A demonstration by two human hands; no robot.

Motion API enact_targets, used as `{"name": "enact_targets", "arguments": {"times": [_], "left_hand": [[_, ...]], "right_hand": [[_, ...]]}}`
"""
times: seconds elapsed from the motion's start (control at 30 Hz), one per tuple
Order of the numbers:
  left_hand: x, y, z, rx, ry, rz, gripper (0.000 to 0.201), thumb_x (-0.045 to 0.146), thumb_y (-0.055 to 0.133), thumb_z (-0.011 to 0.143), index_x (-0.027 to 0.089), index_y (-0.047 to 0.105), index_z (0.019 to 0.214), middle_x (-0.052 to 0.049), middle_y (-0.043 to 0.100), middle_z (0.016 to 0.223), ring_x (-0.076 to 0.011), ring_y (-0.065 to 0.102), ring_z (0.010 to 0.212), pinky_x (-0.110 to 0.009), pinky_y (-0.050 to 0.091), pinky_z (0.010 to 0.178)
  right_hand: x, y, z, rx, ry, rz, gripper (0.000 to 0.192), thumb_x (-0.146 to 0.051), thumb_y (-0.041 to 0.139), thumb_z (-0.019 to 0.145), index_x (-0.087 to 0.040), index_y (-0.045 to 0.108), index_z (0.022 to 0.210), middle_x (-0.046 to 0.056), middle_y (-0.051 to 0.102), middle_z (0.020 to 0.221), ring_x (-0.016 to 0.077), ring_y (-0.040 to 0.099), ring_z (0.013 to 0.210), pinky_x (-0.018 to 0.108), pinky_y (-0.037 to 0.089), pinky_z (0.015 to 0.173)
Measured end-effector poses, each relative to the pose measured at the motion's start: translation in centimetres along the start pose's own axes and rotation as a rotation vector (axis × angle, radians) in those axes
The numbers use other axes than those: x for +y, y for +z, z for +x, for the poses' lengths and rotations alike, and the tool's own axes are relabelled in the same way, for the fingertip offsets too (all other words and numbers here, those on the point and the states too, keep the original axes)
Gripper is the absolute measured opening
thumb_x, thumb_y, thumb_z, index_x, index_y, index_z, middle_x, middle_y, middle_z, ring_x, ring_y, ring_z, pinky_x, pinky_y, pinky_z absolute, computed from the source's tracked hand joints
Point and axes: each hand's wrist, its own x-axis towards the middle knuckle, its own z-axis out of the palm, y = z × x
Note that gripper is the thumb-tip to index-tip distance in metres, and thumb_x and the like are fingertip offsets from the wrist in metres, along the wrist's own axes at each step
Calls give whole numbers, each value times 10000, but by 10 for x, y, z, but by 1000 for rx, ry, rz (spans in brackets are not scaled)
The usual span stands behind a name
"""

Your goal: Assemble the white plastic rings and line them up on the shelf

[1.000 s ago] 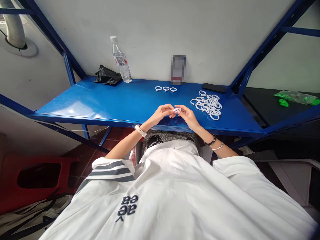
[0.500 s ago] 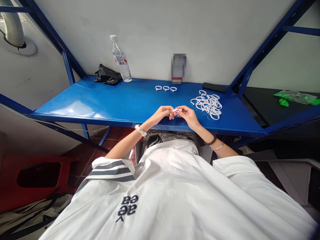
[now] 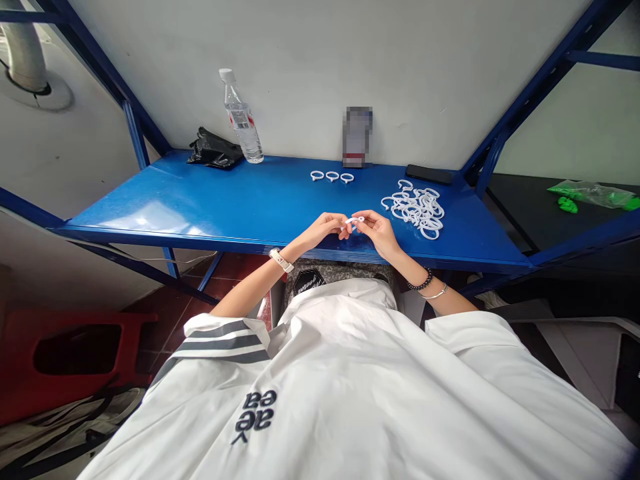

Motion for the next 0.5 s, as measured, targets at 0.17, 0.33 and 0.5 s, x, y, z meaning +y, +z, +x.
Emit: {"name": "enact_targets", "arguments": {"times": [0.17,0.33,0.5], "left_hand": [[1,0,0,-6,-8,2,266,332,599,866,118,661,722,-20,562,568,-132,562,596,-286,483,684],[1,0,0,-11,-5,-16,224,299,596,842,118,661,727,-16,562,570,-129,558,600,-282,473,687],[-1,0,1,27,-15,-43,197,285,592,817,118,638,725,-10,557,588,-122,547,599,-276,456,678]], "right_hand": [[0,0,0,-3,-5,-2,391,-533,797,704,-221,699,919,38,689,903,187,635,830,334,553,770],[-2,0,0,-9,12,21,400,-526,806,692,-220,700,927,24,691,870,161,624,756,305,540,717],[-3,1,1,-41,56,46,421,-549,761,736,-215,677,977,19,704,820,144,618,674,286,504,650]]}}
